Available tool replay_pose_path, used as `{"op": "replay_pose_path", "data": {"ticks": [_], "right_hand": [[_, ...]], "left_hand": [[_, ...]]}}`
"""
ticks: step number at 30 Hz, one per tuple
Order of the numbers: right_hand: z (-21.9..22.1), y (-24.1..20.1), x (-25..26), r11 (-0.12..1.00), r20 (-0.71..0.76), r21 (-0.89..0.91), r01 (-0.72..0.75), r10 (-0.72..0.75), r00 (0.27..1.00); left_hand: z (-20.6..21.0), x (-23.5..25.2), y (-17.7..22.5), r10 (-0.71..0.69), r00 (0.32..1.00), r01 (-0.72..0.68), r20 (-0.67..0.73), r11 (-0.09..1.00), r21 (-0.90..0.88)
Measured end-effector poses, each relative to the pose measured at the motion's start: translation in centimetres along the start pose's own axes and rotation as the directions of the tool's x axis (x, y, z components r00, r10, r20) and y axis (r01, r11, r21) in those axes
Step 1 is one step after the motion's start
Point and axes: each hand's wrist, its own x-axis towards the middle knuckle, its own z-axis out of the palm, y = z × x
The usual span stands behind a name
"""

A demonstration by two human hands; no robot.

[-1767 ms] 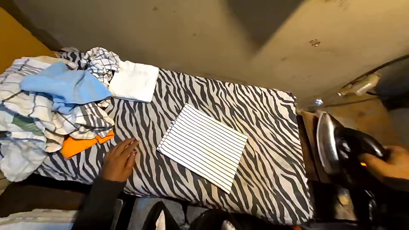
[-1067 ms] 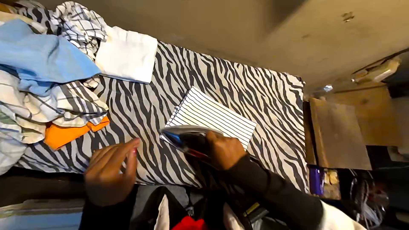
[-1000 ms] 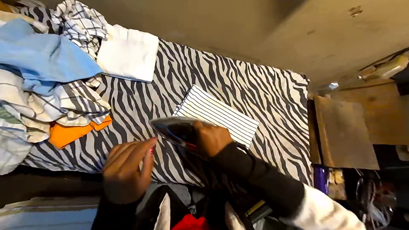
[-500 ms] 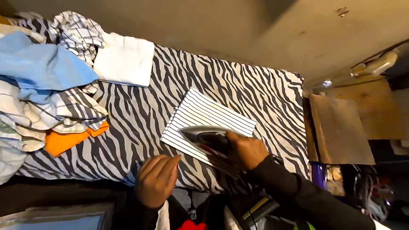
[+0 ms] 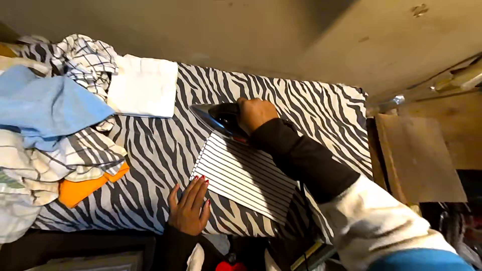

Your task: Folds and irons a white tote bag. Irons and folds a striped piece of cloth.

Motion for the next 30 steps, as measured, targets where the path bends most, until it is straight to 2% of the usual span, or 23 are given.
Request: {"op": "replay_pose_path", "data": {"ticks": [4,7,11,15,17,18,20,21,22,23,25,26,27,28,30], "right_hand": [[0.1,0.1,-0.8,0.999,0.032,0.037,-0.031,0.030,0.999],[0.9,2.0,-3.8,0.997,0.049,0.057,-0.057,0.054,0.997],[2.7,7.6,-9.1,0.980,0.043,0.033,-0.196,0.194,0.980],[2.9,13.9,-12.0,0.913,0.029,0.012,-0.408,0.407,0.913],[2.8,17.6,-11.7,0.873,-0.038,0.017,-0.488,0.488,0.872],[2.9,19.3,-11.5,0.866,-0.119,-0.005,-0.500,0.496,0.860],[3.6,21.3,-12.4,0.902,-0.363,-0.015,-0.432,0.398,0.843],[3.8,21.0,-13.5,0.929,-0.459,-0.003,-0.371,0.328,0.826],[4.2,19.7,-14.7,0.947,-0.501,0.037,-0.318,0.293,0.814],[5.1,17.8,-16.0,0.946,-0.455,0.117,-0.304,0.323,0.830],[7.9,15.1,-17.3,0.859,-0.125,0.393,-0.329,0.405,0.906],[9.8,14.7,-16.8,0.755,0.025,0.546,-0.363,0.419,0.908],[11.2,14.5,-16.1,0.635,0.081,0.683,-0.362,0.427,0.901],[11.4,14.0,-15.5,0.503,0.075,0.809,-0.305,0.426,0.902],[9.5,12.1,-15.5,0.287,-0.060,0.957,-0.042,0.335,0.940]], "left_hand": [[0.2,-0.4,-0.1,0.011,0.999,-0.011,-0.042,1.000,-0.010],[0.3,-0.3,-0.4,0.011,0.996,-0.014,-0.086,0.999,-0.034],[0.3,-0.4,-0.3,0.015,0.996,-0.019,-0.090,0.999,-0.050],[0.6,-0.3,-0.5,0.025,0.992,-0.034,-0.126,0.997,-0.066],[0.4,-0.1,-0.6,0.014,0.990,-0.028,-0.139,0.995,-0.097],[0.1,0.2,-0.4,-0.007,0.990,-0.010,-0.139,0.992,-0.123],[-1.3,1.1,0.1,-0.071,0.991,0.046,-0.109,0.975,-0.216],[-2.4,1.9,0.4,-0.105,0.990,0.073,-0.095,0.952,-0.296],[-3.4,2.8,0.7,-0.141,0.987,0.097,-0.079,0.909,-0.406],[-4.3,3.7,1.0,-0.175,0.984,0.131,-0.029,0.829,-0.544],[-5.5,5.5,2.1,-0.191,0.972,0.223,0.137,0.559,-0.799],[-5.6,6.4,2.8,-0.171,0.953,0.300,0.250,0.420,-0.857],[-5.4,7.4,3.7,-0.144,0.912,0.411,0.385,0.285,-0.866],[-5.1,8.3,4.8,-0.129,0.844,0.537,0.521,0.163,-0.828],[-3.8,9.6,6.9,-0.143,0.663,0.729,0.735,-0.104,-0.677]]}}
